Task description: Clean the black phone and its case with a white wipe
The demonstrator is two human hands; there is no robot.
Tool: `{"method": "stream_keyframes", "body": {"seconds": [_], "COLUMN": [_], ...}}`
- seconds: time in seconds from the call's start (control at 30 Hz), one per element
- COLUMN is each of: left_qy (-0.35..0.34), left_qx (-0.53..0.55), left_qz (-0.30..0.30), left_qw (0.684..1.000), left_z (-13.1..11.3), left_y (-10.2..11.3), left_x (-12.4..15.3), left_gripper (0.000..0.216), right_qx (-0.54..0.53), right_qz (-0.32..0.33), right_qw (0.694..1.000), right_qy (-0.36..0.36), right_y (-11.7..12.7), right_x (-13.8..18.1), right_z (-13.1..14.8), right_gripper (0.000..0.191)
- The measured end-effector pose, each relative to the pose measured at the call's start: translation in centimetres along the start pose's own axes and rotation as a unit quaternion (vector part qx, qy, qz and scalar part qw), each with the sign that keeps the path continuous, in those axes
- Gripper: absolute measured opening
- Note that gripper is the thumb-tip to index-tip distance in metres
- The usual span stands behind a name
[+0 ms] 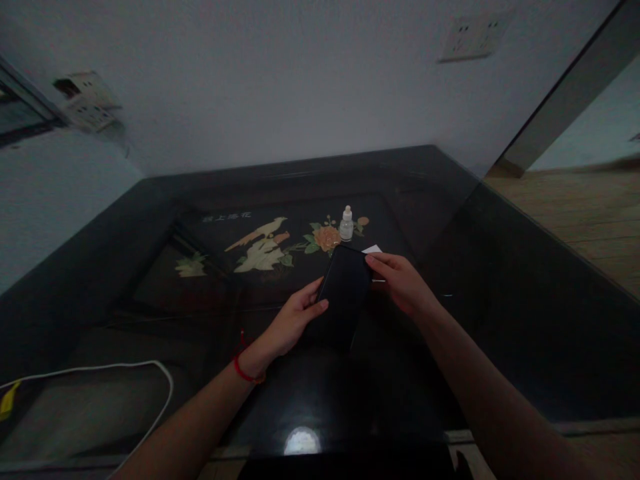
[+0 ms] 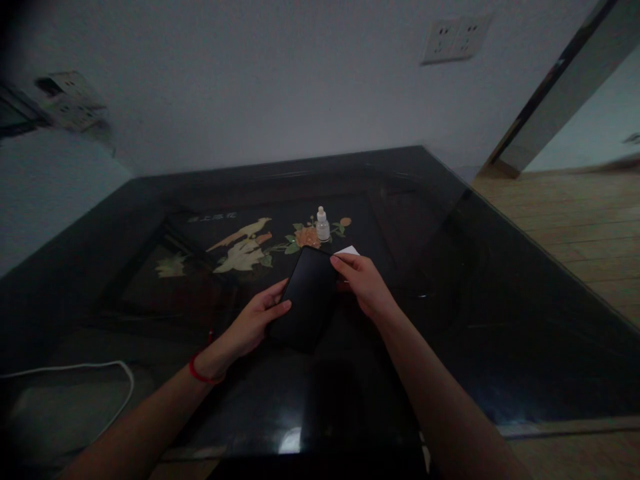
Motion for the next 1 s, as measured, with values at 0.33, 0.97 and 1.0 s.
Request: {"method": "stream_keyframes", "body": {"seconds": [0.33, 0.97, 1.0], "left_qy": [0.013, 0.098, 0.094], "left_qx": [-0.076, 0.047, 0.055], "left_qz": [0.043, -0.010, -0.031], "left_qw": [0.996, 0.994, 0.994], "left_z": [-0.4, -1.3, -1.5], "left_y": [0.0, 0.1, 0.2], "left_x": [0.5, 0.6, 0.4], "left_gripper": [0.052, 0.046, 0.046], "right_qx": [0.065, 0.087, 0.085], "right_qz": [0.051, -0.083, -0.090], "right_qw": [0.995, 0.987, 0.987], "right_qy": [0.052, 0.105, 0.101], "right_y": [-0.2, -0.2, -0.2], "right_x": [0.9, 0.3, 0.2], "right_z": [1.2, 0.8, 0.6], "right_gripper": [0.034, 0.047, 0.050]}}
Point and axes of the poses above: each hand's wrist, its own x-axis away from the middle knuckle, its own y-axis out of the back of the hand, z = x × y, the point moved 1 cm from there along -x, towards the middle knuckle, and after that the axes turned 3 degrees about -z, right-handed, at the moved point
